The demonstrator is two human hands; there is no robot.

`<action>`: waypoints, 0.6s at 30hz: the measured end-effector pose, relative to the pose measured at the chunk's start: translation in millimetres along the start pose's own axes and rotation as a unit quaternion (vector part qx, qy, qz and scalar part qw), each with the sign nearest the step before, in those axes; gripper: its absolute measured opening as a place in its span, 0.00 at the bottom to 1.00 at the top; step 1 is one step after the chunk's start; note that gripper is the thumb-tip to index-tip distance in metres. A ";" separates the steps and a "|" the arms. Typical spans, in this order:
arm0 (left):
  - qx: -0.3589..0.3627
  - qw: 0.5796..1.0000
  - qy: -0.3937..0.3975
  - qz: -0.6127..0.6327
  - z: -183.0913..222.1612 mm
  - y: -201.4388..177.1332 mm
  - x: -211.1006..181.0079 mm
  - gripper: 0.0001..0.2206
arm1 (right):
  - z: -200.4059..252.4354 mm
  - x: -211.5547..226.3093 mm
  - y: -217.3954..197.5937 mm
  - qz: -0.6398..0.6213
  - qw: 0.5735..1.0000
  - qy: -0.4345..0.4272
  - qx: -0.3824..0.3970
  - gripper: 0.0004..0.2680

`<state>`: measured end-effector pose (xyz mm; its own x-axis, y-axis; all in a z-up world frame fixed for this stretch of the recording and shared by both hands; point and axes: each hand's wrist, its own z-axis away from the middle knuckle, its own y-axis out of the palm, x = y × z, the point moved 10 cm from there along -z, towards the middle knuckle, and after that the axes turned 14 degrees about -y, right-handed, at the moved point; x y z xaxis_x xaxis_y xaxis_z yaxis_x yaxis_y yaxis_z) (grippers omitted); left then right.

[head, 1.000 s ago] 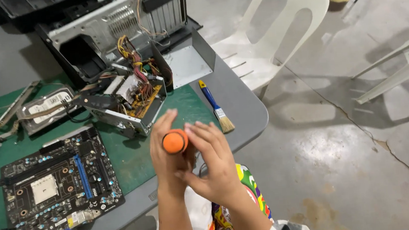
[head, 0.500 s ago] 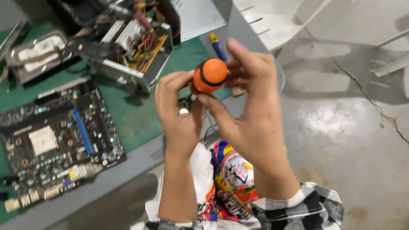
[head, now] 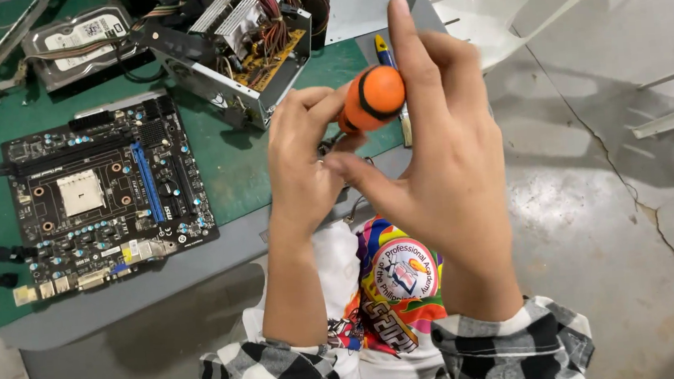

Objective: Cleaning dust from a computer CPU fan using a brush and a screwdriver to reach between the blades.

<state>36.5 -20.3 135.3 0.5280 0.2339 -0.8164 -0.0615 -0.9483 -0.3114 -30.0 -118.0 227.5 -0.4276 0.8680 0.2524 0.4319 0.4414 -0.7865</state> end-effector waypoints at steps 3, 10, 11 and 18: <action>-0.012 0.999 -0.004 -0.041 2.5 0.5 -1.6 0.18 | 0.7 -3.2 -0.1 -0.009 0.998 0.051 -0.021 0.30; 0.057 0.998 -0.006 0.011 -0.6 -6.7 0.7 0.17 | -9.4 -5.9 8.6 -0.219 0.974 -0.052 -0.023 0.18; 0.057 0.998 -0.006 0.011 -1.7 -7.2 -1.4 0.17 | -8.5 -7.0 8.1 -0.219 0.974 -0.052 -0.023 0.18; -0.003 0.997 0.018 -0.075 -1.6 -14.0 -14.6 0.14 | -4.7 -15.4 21.1 -0.184 0.982 0.012 -0.032 0.24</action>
<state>31.0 -10.7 152.4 0.5609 0.3660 -0.7426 0.0257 -0.9042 -0.4262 -10.5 -120.9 209.7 -0.5455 0.6518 0.5269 0.3009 0.7391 -0.6027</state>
